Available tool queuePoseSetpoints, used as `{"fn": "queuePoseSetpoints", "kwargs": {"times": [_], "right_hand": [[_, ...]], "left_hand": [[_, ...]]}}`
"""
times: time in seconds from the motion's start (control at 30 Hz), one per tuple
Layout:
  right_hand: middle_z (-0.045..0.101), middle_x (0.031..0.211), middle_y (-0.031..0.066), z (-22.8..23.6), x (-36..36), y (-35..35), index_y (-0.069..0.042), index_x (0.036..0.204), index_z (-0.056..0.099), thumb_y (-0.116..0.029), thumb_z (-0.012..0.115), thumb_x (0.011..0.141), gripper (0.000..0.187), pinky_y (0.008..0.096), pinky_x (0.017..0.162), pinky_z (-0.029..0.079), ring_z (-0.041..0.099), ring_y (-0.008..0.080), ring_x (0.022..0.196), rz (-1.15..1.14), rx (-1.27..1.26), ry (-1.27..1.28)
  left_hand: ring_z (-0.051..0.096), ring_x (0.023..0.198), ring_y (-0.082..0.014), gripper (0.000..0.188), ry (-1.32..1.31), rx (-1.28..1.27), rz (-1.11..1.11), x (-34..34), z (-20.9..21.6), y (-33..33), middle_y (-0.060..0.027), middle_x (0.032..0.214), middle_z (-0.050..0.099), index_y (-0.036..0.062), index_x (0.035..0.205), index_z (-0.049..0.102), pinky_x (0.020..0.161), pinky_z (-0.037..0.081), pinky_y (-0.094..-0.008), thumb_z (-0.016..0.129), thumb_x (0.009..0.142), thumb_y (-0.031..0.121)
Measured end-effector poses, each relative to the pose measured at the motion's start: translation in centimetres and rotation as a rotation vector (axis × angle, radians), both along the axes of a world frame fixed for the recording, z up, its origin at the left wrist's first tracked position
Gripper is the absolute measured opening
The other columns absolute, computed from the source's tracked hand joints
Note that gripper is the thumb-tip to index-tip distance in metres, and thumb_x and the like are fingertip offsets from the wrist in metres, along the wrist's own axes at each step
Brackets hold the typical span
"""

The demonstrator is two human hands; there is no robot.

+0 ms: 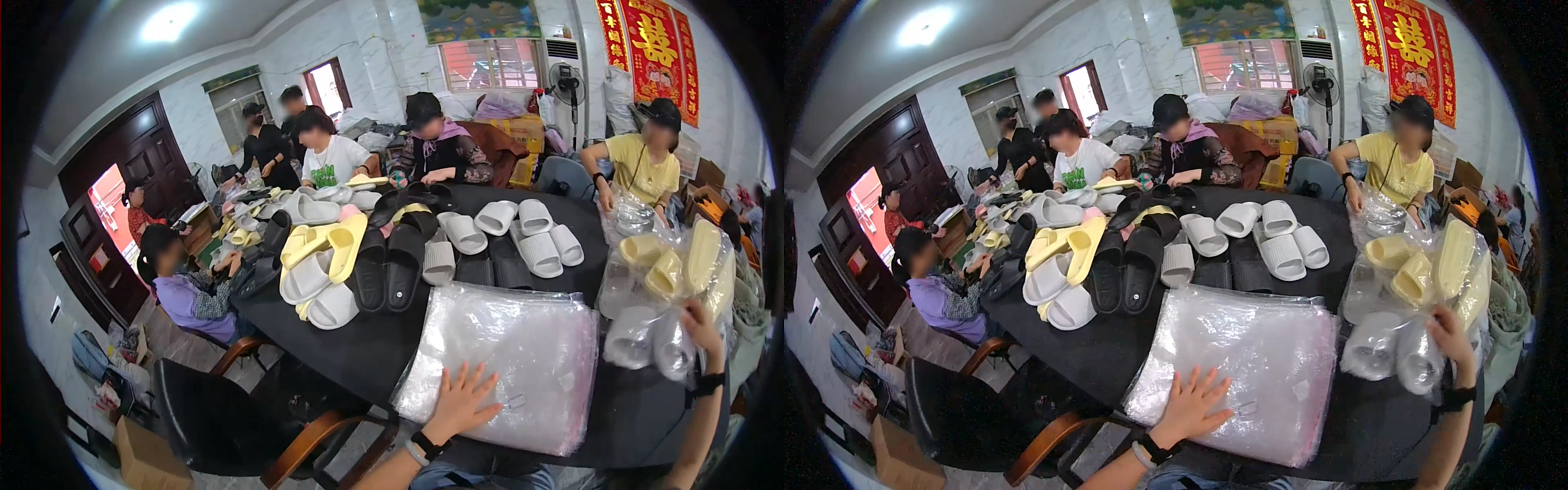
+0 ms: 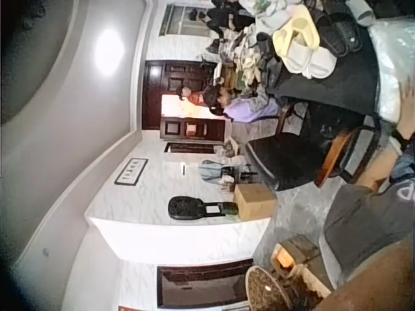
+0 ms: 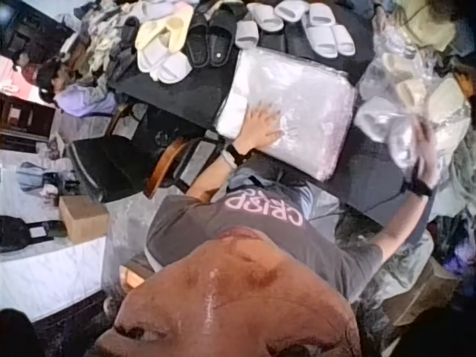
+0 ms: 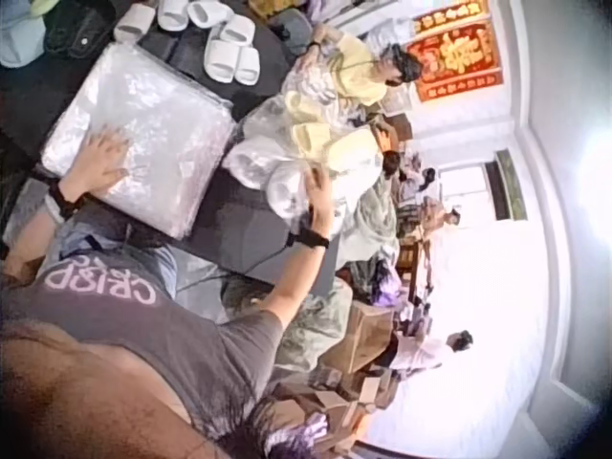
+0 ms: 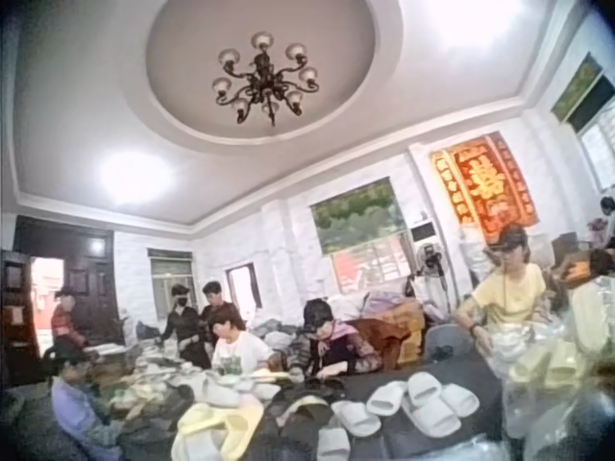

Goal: The person places pairs of slippers into clear plastic bags on a table. They handle multiple colors including white, black, and yellow, arranging each pair inside a bag and smoothing the packaging. Other people in the room perform similar packaging tasks.

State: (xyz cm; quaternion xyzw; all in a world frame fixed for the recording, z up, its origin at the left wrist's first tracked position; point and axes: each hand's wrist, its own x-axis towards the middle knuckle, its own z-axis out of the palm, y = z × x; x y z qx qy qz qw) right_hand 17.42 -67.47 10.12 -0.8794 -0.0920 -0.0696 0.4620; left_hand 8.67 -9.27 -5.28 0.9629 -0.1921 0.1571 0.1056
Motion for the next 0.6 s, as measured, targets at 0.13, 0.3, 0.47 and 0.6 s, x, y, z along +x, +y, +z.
{"fn": "queuePoseSetpoints", "kwargs": {"times": [0.13,0.3,0.47,0.6], "right_hand": [[0.057,0.132,0.0086,3.8,-4.7,2.2,-0.002,0.136,0.049,-0.020,0.060,0.098,0.044,0.0301,0.106,0.039,0.050,0.0181,0.125,-0.403,-0.156,-0.223],[0.056,0.136,0.0125,4.4,-8.0,4.0,0.002,0.138,0.050,-0.025,0.056,0.100,0.047,0.0339,0.108,0.039,0.052,0.0246,0.126,-0.107,0.660,-0.185],[0.065,0.119,0.0099,7.1,-7.8,17.0,0.002,0.135,0.053,-0.020,0.062,0.098,0.043,0.0277,0.090,0.052,0.063,0.0157,0.105,-0.278,0.841,-0.017],[0.064,0.104,0.0004,6.6,-7.2,25.9,-0.005,0.113,0.061,-0.015,0.063,0.097,0.019,0.0234,0.082,0.048,0.058,0.0069,0.094,-0.033,0.634,-0.088]], "left_hand": [[0.030,0.143,-0.0446,0.073,0.021,0.010,0.011,-0.3,0.5,0.5,-0.0150,0.156,0.034,0.0263,0.152,0.037,0.111,0.013,-0.0712,0.045,0.092,0.067],[0.028,0.144,-0.0450,0.071,0.075,0.058,0.008,0.3,0.7,-0.3,-0.0154,0.157,0.033,0.0235,0.150,0.041,0.112,0.012,-0.0707,0.047,0.092,0.064],[0.033,0.140,-0.0479,0.071,-0.016,-0.066,-0.016,0.0,0.5,0.2,-0.0187,0.153,0.039,0.0183,0.146,0.048,0.110,0.014,-0.0716,0.055,0.090,0.060],[0.032,0.139,-0.0506,0.069,-0.010,-0.139,-0.046,0.2,0.8,-0.3,-0.0210,0.148,0.044,0.0193,0.143,0.051,0.108,0.010,-0.0745,0.056,0.088,0.061]]}}
